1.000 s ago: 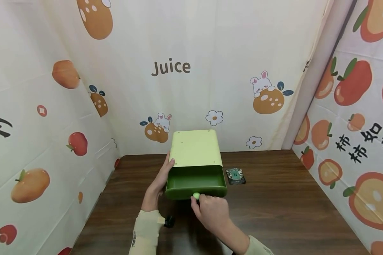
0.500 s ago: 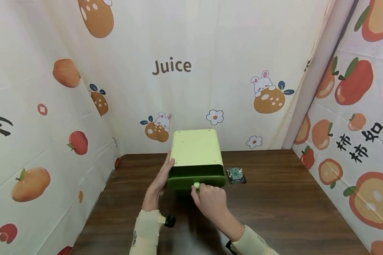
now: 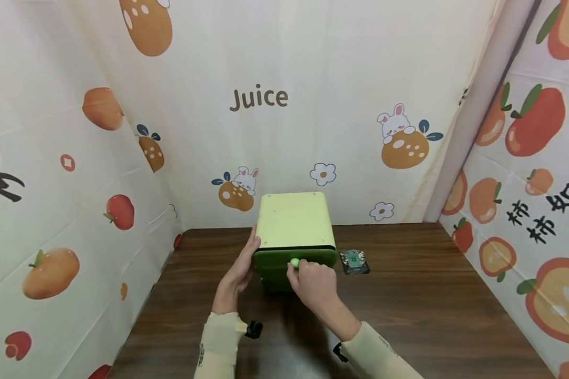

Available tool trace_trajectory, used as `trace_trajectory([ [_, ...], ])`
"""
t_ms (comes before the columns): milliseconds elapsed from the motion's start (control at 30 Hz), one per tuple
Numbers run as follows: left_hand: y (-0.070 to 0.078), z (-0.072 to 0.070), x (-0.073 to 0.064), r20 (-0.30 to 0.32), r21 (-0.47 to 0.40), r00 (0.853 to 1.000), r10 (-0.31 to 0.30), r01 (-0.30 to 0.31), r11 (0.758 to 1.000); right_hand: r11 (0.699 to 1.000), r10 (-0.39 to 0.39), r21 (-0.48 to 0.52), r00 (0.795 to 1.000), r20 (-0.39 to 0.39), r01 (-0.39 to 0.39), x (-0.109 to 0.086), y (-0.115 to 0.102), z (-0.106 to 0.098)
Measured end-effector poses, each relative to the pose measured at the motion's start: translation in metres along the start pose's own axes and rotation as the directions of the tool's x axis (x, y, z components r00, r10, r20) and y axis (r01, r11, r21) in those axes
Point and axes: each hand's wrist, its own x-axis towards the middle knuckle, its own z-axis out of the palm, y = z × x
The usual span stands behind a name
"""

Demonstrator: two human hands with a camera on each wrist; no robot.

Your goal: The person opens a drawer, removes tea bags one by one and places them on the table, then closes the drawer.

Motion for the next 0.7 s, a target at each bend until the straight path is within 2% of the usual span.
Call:
trace_trajectory([
  [233,0.000,0.002,0.002,-0.021,-0.032,1.000,-0.010,0.009,0.999,0.999,0.036,-0.001,0.999,0.037,-0.036,0.007,0.004,0.005],
  [433,0.003,0.006,0.006,-0.016,-0.047,1.000,-0.010,0.010,0.999,0.999,0.047,0.002,0.997,0.055,-0.047,0.008,0.010,0.006],
  [567,0.004,0.007,0.006,-0.010,-0.057,1.000,-0.005,0.005,0.998,0.999,0.046,-0.003,0.998,0.046,-0.046,0.008,0.010,0.008],
  [700,0.004,0.004,0.001,-0.023,-0.052,1.000,-0.019,0.017,0.999,0.999,0.034,-0.021,0.999,0.015,-0.034,0.005,0.006,0.011],
])
